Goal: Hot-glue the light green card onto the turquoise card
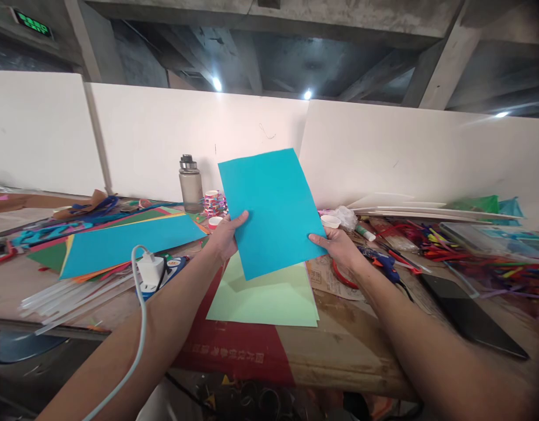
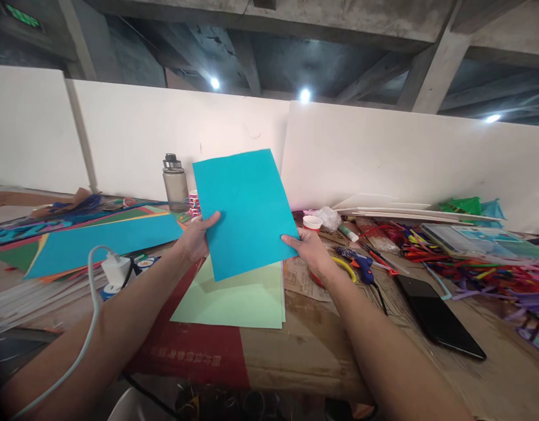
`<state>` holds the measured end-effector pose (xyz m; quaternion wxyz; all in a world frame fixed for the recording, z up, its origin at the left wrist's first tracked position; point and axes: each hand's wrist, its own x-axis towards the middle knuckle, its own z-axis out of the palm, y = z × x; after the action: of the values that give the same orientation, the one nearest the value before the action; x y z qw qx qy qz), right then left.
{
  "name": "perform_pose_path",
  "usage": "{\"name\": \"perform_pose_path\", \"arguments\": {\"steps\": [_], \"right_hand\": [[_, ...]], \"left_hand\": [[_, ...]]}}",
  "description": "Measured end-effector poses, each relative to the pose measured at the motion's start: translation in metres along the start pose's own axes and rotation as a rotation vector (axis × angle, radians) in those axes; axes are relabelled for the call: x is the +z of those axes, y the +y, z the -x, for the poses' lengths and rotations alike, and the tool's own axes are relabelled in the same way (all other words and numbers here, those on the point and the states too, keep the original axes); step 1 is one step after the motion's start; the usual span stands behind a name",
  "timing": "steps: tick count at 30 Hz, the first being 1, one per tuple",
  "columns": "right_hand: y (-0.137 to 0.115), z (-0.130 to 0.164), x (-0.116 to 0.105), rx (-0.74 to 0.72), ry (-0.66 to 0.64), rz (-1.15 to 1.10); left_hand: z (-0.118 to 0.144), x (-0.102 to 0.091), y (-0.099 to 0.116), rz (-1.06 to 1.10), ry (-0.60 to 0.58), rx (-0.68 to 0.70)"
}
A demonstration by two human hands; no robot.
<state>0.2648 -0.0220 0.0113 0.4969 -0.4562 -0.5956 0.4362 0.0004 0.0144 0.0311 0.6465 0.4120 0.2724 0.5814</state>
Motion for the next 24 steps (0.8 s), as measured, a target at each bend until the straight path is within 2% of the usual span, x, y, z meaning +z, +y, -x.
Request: {"name": "perform_pose_path", "arguments": {"steps": [3,6,9,11,14,16,18,20,21,24], "right_hand": [[0.001,0.0,-0.001,-0.047,-0.059,-0.001],[-0.002,0.002,-0.001,-0.114,-0.058,0.055],[-0.003,0.008,0.006,-0.152,-0.092,0.356],[0.001,0.014,0.015,-0.158,-0.188,0.605],[0.011,0.026,0.031,-0.156,-0.423,0.882],[0.016,0.031,0.036,-0.15,-0.578,0.982],[0.016,0.031,0.036,-0.16,-0.637,1.028],[0.015,0.027,0.032,-0.171,-0.602,1.041],[0.015,0.024,0.03,-0.163,-0.538,1.044],[0.018,0.016,0.025,-0.083,-0.229,1.093]], "left_hand": [[-0.001,-0.001,0.003,0.012,0.051,-0.042],[-0.006,-0.006,0.007,0.019,0.176,0.14],[-0.011,-0.015,0.014,0.066,0.247,0.325],[-0.013,-0.02,0.017,0.081,0.264,0.381],[-0.014,-0.024,0.018,0.068,0.278,0.392],[-0.014,-0.025,0.018,0.073,0.284,0.375],[-0.014,-0.025,0.017,0.091,0.28,0.356],[-0.014,-0.024,0.016,0.099,0.276,0.346],[-0.014,-0.024,0.016,0.094,0.273,0.342],[-0.014,-0.024,0.015,0.078,0.261,0.32]]}}
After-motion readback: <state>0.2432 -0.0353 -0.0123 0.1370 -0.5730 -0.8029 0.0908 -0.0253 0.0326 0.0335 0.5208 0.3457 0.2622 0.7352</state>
